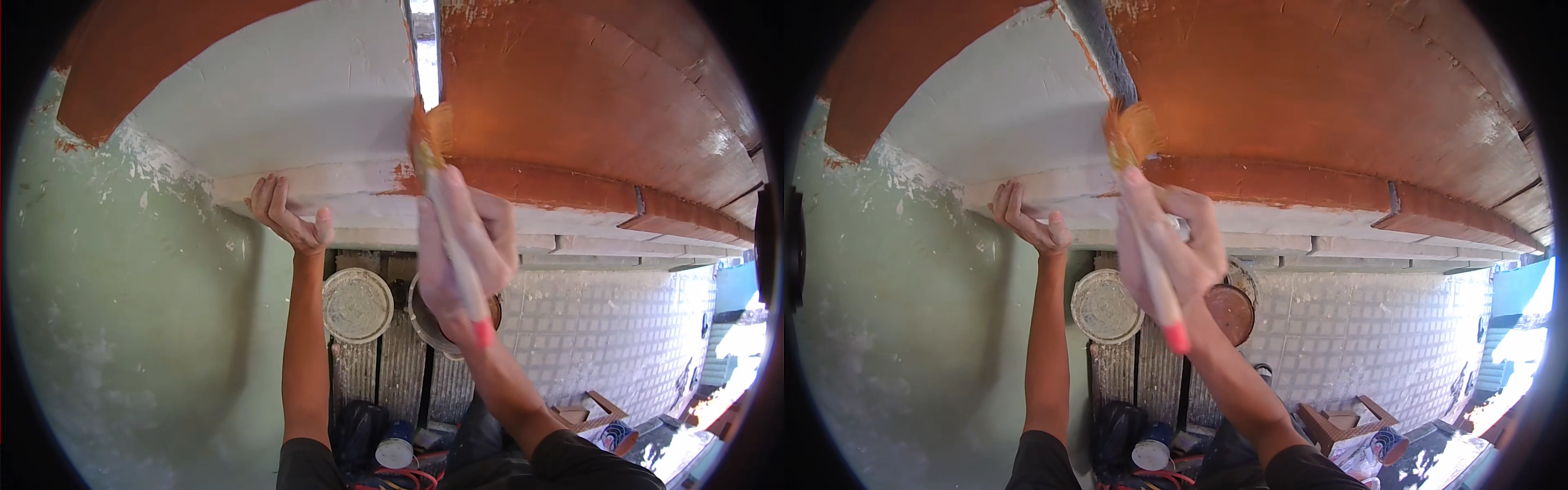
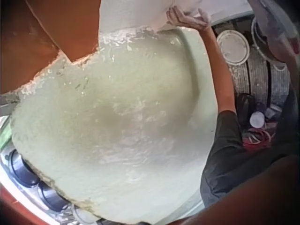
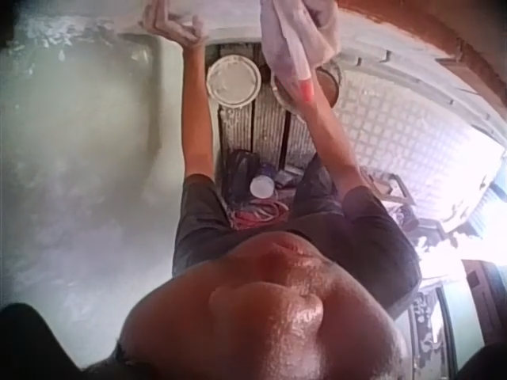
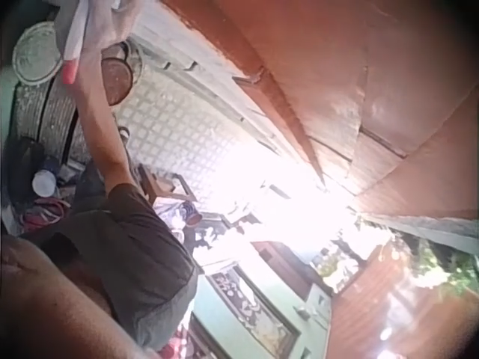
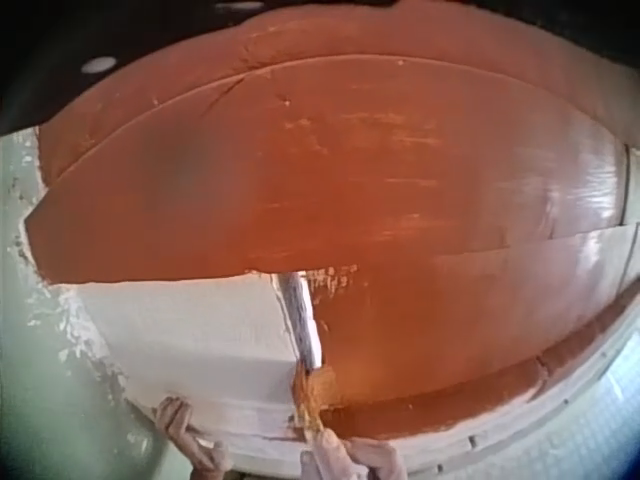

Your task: Applying paint or stain to a wooden ceiling or overhang using a handheld paint brush.

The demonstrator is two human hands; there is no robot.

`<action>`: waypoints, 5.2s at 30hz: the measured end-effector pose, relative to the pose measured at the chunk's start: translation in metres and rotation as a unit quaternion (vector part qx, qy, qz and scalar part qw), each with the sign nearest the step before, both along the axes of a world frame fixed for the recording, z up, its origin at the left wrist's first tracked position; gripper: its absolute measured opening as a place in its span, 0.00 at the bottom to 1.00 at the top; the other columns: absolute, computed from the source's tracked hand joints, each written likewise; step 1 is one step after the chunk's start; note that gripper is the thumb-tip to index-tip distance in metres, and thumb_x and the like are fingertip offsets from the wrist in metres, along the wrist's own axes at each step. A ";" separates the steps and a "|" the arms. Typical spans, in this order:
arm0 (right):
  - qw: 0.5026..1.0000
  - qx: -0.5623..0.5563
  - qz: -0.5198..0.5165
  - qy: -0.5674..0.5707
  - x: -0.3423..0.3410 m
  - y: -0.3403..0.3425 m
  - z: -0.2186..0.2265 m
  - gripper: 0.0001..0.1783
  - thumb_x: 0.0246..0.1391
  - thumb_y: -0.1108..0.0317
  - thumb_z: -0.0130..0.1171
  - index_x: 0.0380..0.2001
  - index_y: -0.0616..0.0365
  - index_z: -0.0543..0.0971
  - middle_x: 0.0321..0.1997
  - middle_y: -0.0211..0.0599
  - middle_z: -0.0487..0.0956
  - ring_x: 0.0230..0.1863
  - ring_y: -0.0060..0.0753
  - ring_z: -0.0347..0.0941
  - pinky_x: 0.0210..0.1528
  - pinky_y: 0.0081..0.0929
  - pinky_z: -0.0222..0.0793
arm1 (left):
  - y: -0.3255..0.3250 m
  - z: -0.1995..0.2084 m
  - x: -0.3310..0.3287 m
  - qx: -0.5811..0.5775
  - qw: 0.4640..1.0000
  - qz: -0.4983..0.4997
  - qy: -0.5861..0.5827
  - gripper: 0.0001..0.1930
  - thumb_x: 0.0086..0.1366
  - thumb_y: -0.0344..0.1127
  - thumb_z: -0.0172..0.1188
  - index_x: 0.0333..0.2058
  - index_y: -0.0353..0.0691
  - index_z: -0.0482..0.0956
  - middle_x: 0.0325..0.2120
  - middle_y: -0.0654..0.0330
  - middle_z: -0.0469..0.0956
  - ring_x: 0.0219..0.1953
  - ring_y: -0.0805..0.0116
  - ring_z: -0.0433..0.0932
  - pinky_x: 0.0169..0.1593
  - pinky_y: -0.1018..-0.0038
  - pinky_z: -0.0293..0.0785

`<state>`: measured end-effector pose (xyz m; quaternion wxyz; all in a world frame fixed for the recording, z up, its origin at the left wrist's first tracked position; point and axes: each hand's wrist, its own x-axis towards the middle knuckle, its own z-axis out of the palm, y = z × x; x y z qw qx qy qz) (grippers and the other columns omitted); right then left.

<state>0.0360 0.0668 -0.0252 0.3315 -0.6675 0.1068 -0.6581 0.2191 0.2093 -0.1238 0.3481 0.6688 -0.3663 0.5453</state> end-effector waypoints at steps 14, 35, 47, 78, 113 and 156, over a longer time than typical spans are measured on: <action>0.978 0.164 -0.082 -0.094 -0.036 -0.051 0.084 0.30 0.58 0.71 0.65 0.60 0.75 0.73 0.40 0.47 0.79 0.38 0.32 0.76 0.42 0.26 0.75 | 0.000 0.002 -0.005 -0.008 1.000 0.012 0.007 0.34 0.70 0.63 0.49 0.57 0.35 0.71 0.55 0.50 0.66 0.59 0.48 0.66 0.64 0.45 0.57; 0.950 0.208 -0.005 -0.232 0.008 -0.019 0.073 0.09 0.61 0.72 0.65 0.39 0.68 0.80 0.38 0.36 0.79 0.35 0.25 0.75 0.37 0.20 0.76 | -0.008 0.002 -0.004 -0.020 1.000 0.006 0.005 0.33 0.71 0.62 0.47 0.56 0.36 0.70 0.55 0.50 0.67 0.61 0.47 0.65 0.65 0.45 0.56; 0.962 0.178 0.031 -0.204 -0.009 -0.023 0.077 0.07 0.54 0.82 0.64 0.37 0.64 0.82 0.34 0.37 0.79 0.34 0.28 0.76 0.36 0.21 0.74 | -0.005 0.002 -0.005 -0.023 1.000 0.012 0.002 0.32 0.72 0.62 0.46 0.56 0.36 0.70 0.55 0.49 0.67 0.59 0.47 0.65 0.64 0.45 0.57; 0.971 -0.141 0.147 0.125 -0.043 -0.061 0.110 0.09 0.43 0.81 0.71 0.31 0.61 0.83 0.27 0.34 0.77 0.25 0.24 0.72 0.26 0.20 0.66 | -0.004 0.002 -0.004 -0.027 0.999 0.025 0.002 0.32 0.72 0.62 0.45 0.56 0.37 0.70 0.55 0.50 0.67 0.59 0.46 0.65 0.65 0.44 0.56; 0.950 -0.197 0.176 0.167 -0.033 -0.094 0.136 0.04 0.48 0.79 0.66 0.29 0.65 0.80 0.24 0.41 0.76 0.23 0.36 0.73 0.28 0.32 0.69 | -0.007 -0.001 -0.007 -0.023 0.999 0.039 0.012 0.32 0.73 0.62 0.43 0.56 0.35 0.70 0.56 0.48 0.68 0.60 0.44 0.65 0.64 0.43 0.57; 0.998 -0.036 -0.011 0.046 -0.001 -0.010 0.084 0.21 0.44 0.81 0.70 0.46 0.66 0.86 0.27 0.35 0.77 0.22 0.23 0.66 0.23 0.21 0.64 | -0.011 -0.005 -0.001 -0.050 0.998 0.039 -0.011 0.32 0.73 0.64 0.40 0.55 0.39 0.70 0.54 0.49 0.70 0.59 0.45 0.66 0.64 0.42 0.56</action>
